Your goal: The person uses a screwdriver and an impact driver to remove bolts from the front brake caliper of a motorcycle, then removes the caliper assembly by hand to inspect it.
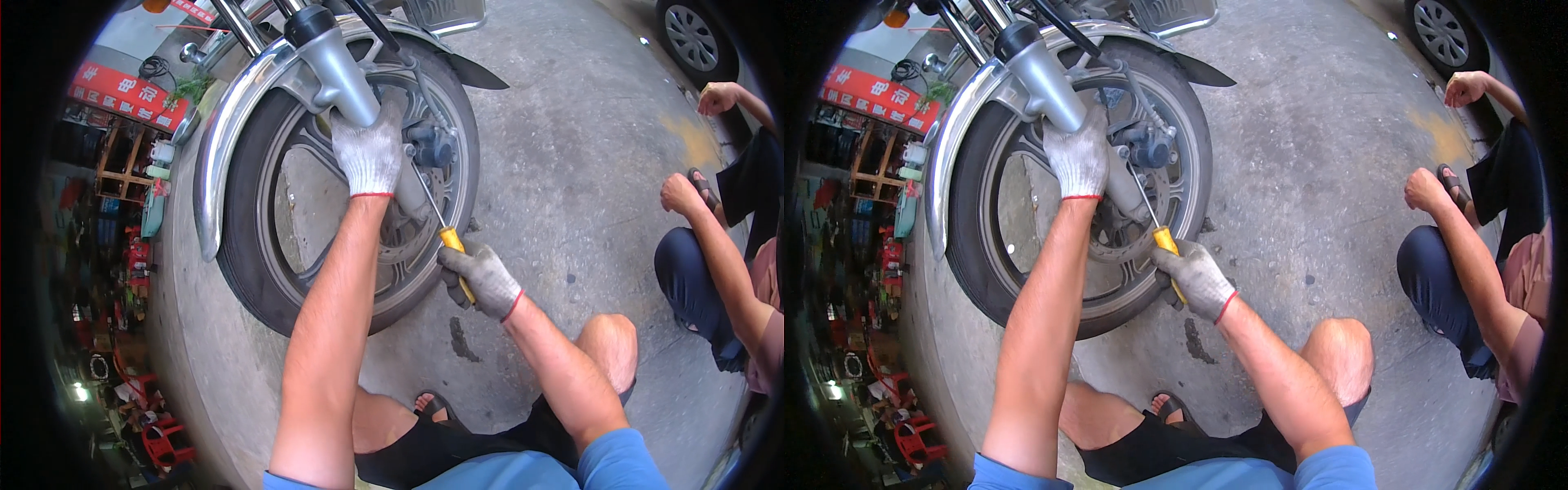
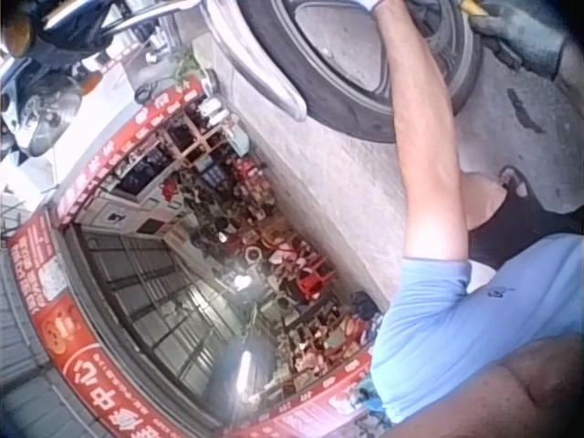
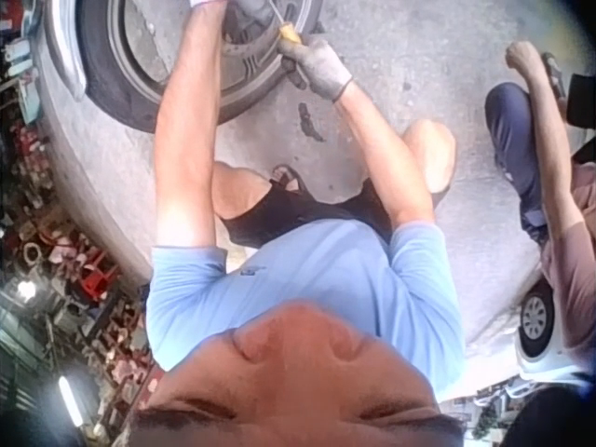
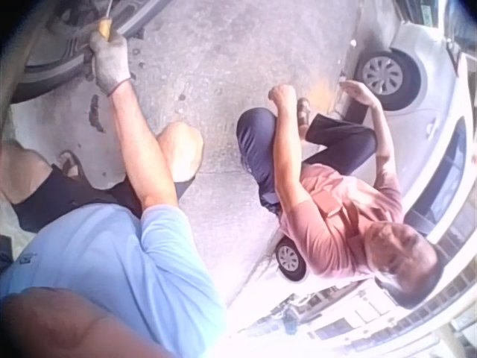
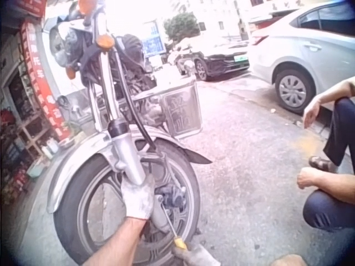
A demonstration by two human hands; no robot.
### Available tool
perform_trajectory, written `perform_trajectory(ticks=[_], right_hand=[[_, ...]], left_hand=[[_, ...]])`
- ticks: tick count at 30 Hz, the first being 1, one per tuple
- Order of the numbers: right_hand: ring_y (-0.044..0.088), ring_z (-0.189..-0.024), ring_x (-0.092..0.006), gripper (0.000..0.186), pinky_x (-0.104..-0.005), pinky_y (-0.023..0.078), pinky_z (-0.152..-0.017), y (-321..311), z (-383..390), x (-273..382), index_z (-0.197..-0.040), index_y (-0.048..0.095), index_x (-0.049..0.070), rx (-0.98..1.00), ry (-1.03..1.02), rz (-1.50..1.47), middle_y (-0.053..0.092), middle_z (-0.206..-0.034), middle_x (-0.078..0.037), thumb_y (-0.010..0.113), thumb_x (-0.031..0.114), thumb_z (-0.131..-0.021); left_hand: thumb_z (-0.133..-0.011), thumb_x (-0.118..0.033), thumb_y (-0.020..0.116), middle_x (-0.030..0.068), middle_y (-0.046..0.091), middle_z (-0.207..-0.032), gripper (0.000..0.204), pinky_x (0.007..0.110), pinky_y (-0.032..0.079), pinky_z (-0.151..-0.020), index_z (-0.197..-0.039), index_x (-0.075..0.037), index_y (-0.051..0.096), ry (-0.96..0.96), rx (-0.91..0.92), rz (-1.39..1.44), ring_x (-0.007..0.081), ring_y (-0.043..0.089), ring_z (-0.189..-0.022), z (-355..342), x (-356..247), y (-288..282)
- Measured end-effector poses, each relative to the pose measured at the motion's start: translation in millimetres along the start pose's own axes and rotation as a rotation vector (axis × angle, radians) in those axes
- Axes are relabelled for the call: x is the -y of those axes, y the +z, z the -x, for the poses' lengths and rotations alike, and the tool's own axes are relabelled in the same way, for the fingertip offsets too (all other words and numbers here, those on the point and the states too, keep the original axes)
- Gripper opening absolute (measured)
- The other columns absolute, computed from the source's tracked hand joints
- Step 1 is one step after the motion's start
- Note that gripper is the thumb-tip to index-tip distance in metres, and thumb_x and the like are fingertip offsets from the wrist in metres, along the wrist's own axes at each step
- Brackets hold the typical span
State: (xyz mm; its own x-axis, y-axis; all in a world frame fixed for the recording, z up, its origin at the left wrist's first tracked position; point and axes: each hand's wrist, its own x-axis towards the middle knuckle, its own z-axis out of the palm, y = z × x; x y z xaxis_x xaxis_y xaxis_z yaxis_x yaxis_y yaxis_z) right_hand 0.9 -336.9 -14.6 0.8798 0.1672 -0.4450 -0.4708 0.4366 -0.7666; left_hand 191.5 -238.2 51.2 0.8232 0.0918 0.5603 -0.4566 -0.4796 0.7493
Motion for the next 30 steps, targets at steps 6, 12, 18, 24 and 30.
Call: perform_trajectory(ticks=[6, 12, 18, 24, 30], right_hand=[[0.049, -0.044, -0.0108, 0.023, -0.0273, 0.039, -0.041, -43, 17, -8, -0.092, 0.056, 0.004, 0.060, 0.057, 0.111, 0.052, -0.063, -0.002, 0.061, 0.027, -0.092], [0.052, -0.051, -0.0076, 0.028, -0.0249, 0.043, -0.045, -39, 8, -48, -0.104, 0.060, 0.003, -0.134, 0.023, 0.256, 0.055, -0.069, 0.000, 0.057, 0.030, -0.097], [0.050, -0.049, -0.0082, 0.029, -0.0266, 0.039, -0.044, -37, -13, -46, -0.096, 0.061, 0.003, -0.125, -0.065, 0.277, 0.053, -0.063, 0.000, 0.057, 0.032, -0.097], [0.052, -0.052, -0.0085, 0.029, -0.0256, 0.041, -0.046, -46, -18, -24, -0.097, 0.062, 0.002, -0.029, -0.004, 0.265, 0.056, -0.067, 0.000, 0.059, 0.031, -0.095], [0.050, -0.048, -0.0092, 0.033, -0.0271, 0.039, -0.044, -77, -22, 5, -0.103, 0.064, 0.002, 0.103, 0.034, 0.248, 0.055, -0.063, -0.001, 0.059, 0.034, -0.095]], left_hand=[[-0.075, -0.022, 0.076, 0.0228, 0.064, -0.094, 0.050, 0.040, 0.048, -0.083, -0.105, 0.011, 0.052, 0.059, -0.018, 0.015, 0.0355, 0.062, -0.088, -2, 7, -6], [-0.076, -0.027, 0.077, 0.0239, 0.064, -0.093, 0.052, 0.041, 0.048, -0.082, -0.103, 0.010, 0.053, 0.050, 0.002, -0.029, 0.0379, 0.062, -0.087, -4, 6, -3], [-0.076, -0.028, 0.079, 0.0215, 0.063, -0.091, 0.053, 0.040, 0.049, -0.080, -0.102, 0.009, 0.053, 0.013, -0.003, -0.039, 0.0343, 0.062, -0.083, -5, 8, -4], [-0.076, -0.027, 0.079, 0.0208, 0.063, -0.090, 0.052, 0.040, 0.049, -0.079, -0.102, 0.010, 0.053, 0.025, -0.014, -0.069, 0.0339, 0.062, -0.082, -6, 10, -5], [-0.075, -0.028, 0.079, 0.0216, 0.062, -0.091, 0.053, 0.040, 0.048, -0.080, -0.102, 0.010, 0.053, -0.025, 0.015, -0.033, 0.0337, 0.061, -0.083, -3, 5, -5]])
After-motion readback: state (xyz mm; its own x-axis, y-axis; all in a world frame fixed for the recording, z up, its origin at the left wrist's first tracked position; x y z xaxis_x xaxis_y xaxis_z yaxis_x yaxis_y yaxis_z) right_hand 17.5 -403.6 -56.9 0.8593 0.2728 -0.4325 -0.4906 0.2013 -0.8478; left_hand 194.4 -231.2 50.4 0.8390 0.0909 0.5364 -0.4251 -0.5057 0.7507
